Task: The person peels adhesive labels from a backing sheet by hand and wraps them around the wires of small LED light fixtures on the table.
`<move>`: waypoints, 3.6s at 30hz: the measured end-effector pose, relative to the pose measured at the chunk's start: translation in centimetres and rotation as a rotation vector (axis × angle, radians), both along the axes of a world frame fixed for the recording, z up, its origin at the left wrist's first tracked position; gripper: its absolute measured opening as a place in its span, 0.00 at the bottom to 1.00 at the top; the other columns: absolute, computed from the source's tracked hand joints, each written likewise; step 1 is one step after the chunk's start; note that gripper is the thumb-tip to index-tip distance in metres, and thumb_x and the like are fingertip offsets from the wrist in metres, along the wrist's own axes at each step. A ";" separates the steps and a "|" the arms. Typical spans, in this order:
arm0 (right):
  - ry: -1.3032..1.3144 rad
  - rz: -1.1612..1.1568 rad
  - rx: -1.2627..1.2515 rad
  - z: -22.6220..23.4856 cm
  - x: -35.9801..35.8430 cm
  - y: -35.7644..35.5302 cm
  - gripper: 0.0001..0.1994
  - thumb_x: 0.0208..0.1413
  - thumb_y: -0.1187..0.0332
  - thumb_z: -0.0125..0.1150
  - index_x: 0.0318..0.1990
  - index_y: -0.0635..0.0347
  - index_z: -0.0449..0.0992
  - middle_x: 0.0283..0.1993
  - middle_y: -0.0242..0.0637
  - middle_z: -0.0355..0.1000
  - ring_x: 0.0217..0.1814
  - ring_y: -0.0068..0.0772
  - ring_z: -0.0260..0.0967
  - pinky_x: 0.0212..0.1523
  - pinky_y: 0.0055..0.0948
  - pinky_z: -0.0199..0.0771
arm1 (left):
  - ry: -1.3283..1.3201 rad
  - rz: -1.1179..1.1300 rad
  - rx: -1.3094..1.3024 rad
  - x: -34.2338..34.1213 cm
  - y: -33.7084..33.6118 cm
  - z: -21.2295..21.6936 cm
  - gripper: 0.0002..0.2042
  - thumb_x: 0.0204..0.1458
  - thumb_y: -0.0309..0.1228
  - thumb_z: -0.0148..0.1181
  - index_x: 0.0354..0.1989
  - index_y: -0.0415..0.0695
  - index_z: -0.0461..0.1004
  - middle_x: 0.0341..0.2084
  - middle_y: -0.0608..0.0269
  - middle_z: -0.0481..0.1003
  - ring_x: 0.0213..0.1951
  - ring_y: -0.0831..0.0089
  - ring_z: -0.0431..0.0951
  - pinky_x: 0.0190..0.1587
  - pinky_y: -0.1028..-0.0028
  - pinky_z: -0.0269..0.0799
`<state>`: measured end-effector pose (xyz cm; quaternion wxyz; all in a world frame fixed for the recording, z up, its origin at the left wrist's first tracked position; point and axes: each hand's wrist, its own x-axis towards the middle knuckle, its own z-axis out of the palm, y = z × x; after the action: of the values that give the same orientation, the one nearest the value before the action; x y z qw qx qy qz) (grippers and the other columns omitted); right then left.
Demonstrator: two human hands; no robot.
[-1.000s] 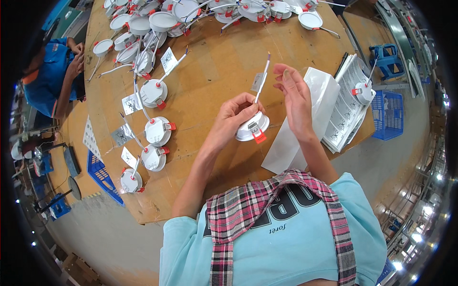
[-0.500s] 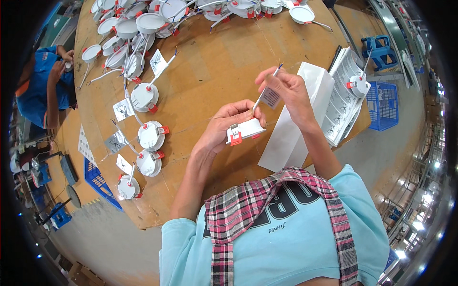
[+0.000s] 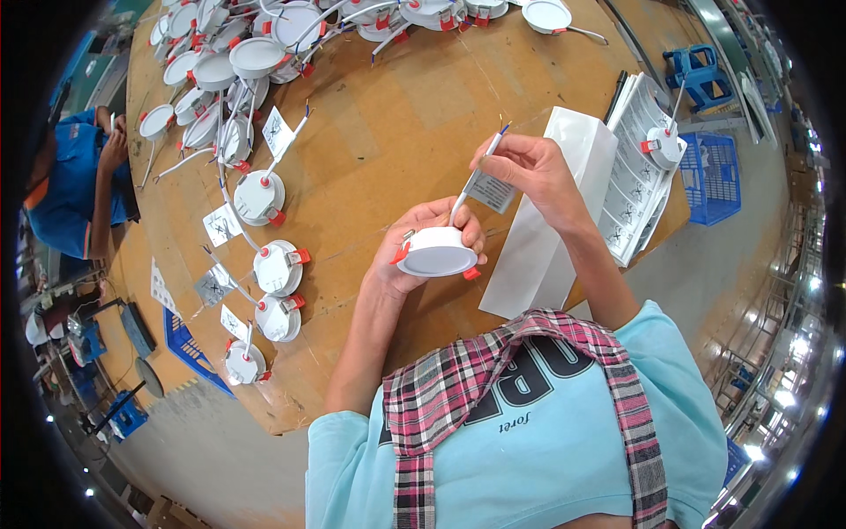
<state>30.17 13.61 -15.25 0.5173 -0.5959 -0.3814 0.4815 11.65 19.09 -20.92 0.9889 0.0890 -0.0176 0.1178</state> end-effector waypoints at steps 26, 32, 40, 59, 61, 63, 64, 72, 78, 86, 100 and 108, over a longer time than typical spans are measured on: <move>-0.020 -0.022 0.252 0.9 -0.6 1.0 0.21 0.50 0.74 0.65 0.52 0.63 0.68 0.31 0.27 0.67 0.36 0.17 0.65 0.45 0.21 0.66 | 0.726 0.479 0.984 -0.3 -0.2 4.6 0.08 0.53 0.28 0.58 0.37 0.37 0.78 0.31 0.64 0.75 0.34 0.79 0.74 0.38 0.78 0.68; 0.108 -0.105 0.300 1.6 -1.9 -0.1 0.16 0.53 0.72 0.62 0.49 0.64 0.70 0.35 0.30 0.70 0.39 0.18 0.67 0.46 0.21 0.67 | 0.907 0.776 1.511 0.5 -1.3 4.2 0.07 0.47 0.25 0.61 0.35 0.40 0.78 0.30 0.60 0.75 0.35 0.69 0.74 0.38 0.72 0.68; -0.020 -0.051 0.168 -0.3 -2.2 -2.6 0.09 0.55 0.72 0.60 0.41 0.66 0.74 0.37 0.30 0.72 0.39 0.18 0.68 0.43 0.19 0.68 | 0.972 0.951 1.806 -0.1 -4.1 2.8 0.06 0.43 0.26 0.64 0.31 0.43 0.78 0.31 0.59 0.74 0.35 0.61 0.72 0.38 0.66 0.67; -0.063 0.138 0.361 0.0 -6.9 -9.4 0.10 0.56 0.71 0.59 0.44 0.64 0.73 0.37 0.28 0.69 0.41 0.18 0.66 0.46 0.19 0.67 | 0.877 1.240 1.484 -5.3 -11.4 4.2 0.07 0.49 0.22 0.61 0.36 0.38 0.75 0.26 0.66 0.73 0.31 0.78 0.70 0.35 0.77 0.67; -0.092 0.089 0.326 0.5 -7.4 -10.6 0.11 0.56 0.71 0.58 0.45 0.64 0.72 0.36 0.29 0.69 0.40 0.18 0.66 0.46 0.20 0.67 | 0.883 1.323 1.522 -5.5 -12.1 4.2 0.07 0.48 0.21 0.62 0.37 0.38 0.75 0.26 0.66 0.73 0.31 0.78 0.70 0.34 0.77 0.67; -0.121 0.042 0.289 0.8 -7.2 -11.5 0.12 0.57 0.71 0.57 0.46 0.65 0.71 0.36 0.29 0.68 0.39 0.18 0.66 0.45 0.20 0.67 | 0.908 1.385 1.550 -5.6 -12.7 4.1 0.09 0.46 0.19 0.62 0.37 0.38 0.75 0.28 0.63 0.74 0.31 0.75 0.71 0.35 0.76 0.67; -0.092 0.064 0.249 0.9 -7.2 -11.8 0.13 0.56 0.71 0.56 0.47 0.65 0.71 0.35 0.29 0.68 0.39 0.18 0.66 0.44 0.19 0.67 | 0.918 1.385 1.547 -5.7 -12.9 4.0 0.09 0.46 0.19 0.62 0.37 0.38 0.75 0.28 0.63 0.74 0.31 0.75 0.71 0.35 0.76 0.67; -0.001 0.198 0.170 2.6 -7.4 -11.7 0.16 0.54 0.69 0.56 0.49 0.64 0.70 0.33 0.30 0.69 0.38 0.19 0.66 0.42 0.19 0.66 | 0.860 1.451 1.619 -5.5 -13.9 3.9 0.10 0.47 0.17 0.58 0.39 0.38 0.73 0.39 0.53 0.76 0.42 0.64 0.76 0.45 0.69 0.70; 0.020 0.292 0.147 2.5 -7.6 -9.8 0.15 0.53 0.68 0.54 0.48 0.62 0.71 0.33 0.28 0.69 0.35 0.18 0.65 0.37 0.18 0.62 | 0.576 1.195 1.323 -6.5 -12.9 4.2 0.09 0.55 0.29 0.50 0.39 0.37 0.72 0.45 0.51 0.75 0.46 0.67 0.74 0.49 0.69 0.67; 0.146 0.346 0.048 3.1 -7.3 -9.4 0.13 0.53 0.67 0.57 0.44 0.63 0.73 0.35 0.30 0.71 0.39 0.18 0.68 0.43 0.19 0.65 | 0.702 1.061 1.031 -6.2 -12.0 4.5 0.13 0.59 0.32 0.47 0.39 0.37 0.76 0.39 0.60 0.76 0.40 0.76 0.73 0.42 0.76 0.67; 0.184 0.330 0.034 3.3 -7.7 -10.0 0.10 0.55 0.68 0.55 0.41 0.62 0.73 0.33 0.26 0.67 0.33 0.16 0.59 0.37 0.18 0.58 | 0.721 1.020 1.053 -6.4 -12.2 4.5 0.11 0.58 0.30 0.50 0.36 0.38 0.78 0.38 0.63 0.76 0.36 0.80 0.72 0.29 0.82 0.65; 0.187 0.328 0.029 3.3 -7.9 -10.0 0.09 0.54 0.68 0.55 0.40 0.62 0.73 0.33 0.26 0.67 0.33 0.17 0.59 0.37 0.18 0.58 | 0.707 1.024 1.067 -6.5 -12.2 4.4 0.11 0.58 0.30 0.49 0.36 0.38 0.78 0.38 0.62 0.76 0.34 0.81 0.72 0.29 0.82 0.66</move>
<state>22.32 3.59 -11.97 0.4737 -0.4708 -0.4307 0.6070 5.13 6.85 -16.53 0.5845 0.5763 0.2844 0.4953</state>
